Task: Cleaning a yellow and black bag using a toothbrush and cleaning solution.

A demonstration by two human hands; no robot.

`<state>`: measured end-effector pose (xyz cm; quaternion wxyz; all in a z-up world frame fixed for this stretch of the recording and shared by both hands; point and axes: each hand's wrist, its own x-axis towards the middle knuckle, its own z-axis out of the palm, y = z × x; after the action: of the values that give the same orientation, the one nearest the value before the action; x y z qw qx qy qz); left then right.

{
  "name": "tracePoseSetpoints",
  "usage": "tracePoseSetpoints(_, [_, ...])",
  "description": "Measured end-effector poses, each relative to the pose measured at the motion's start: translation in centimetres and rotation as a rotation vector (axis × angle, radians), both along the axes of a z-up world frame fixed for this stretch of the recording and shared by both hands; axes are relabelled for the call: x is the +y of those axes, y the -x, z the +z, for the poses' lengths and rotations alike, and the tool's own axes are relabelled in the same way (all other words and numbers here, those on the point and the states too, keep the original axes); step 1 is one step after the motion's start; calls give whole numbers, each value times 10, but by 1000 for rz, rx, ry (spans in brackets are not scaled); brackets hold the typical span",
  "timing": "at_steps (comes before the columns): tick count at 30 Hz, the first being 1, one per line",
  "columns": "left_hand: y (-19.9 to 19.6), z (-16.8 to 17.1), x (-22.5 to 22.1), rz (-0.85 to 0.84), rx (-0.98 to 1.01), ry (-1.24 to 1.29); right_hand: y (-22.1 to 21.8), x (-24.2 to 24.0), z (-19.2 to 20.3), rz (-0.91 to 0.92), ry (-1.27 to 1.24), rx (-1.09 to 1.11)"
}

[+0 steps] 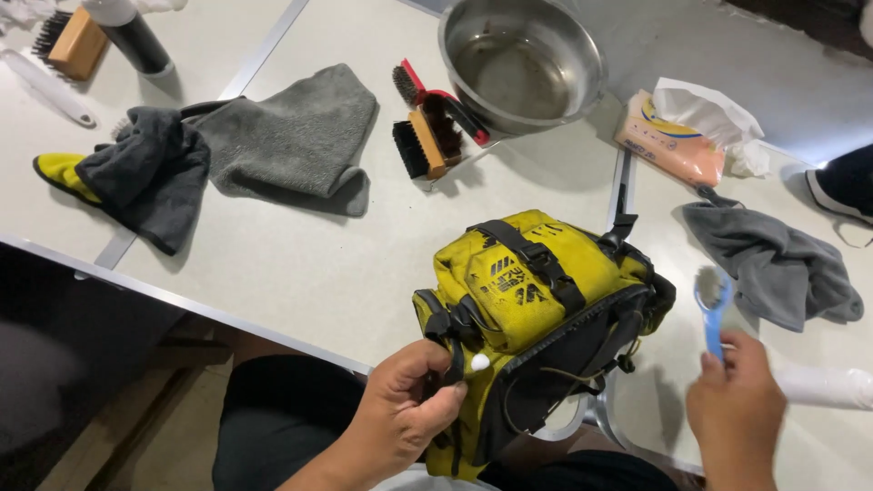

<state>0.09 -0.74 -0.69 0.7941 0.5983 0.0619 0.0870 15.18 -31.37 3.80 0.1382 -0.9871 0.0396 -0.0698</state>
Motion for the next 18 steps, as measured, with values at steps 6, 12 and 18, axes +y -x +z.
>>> tracePoseSetpoints(6, [-5, -7, -6, 83, -187, -46, 50, 60, 74, 262, -315, 258])
tracePoseSetpoints(12, [-5, -3, -10, 128, -283, -30, 65, -16, -25, 1025, 59, 891])
tracePoseSetpoints(18, [-4, 0, -7, 76, -223, 21, 88, 80, 43, 648, -91, 118])
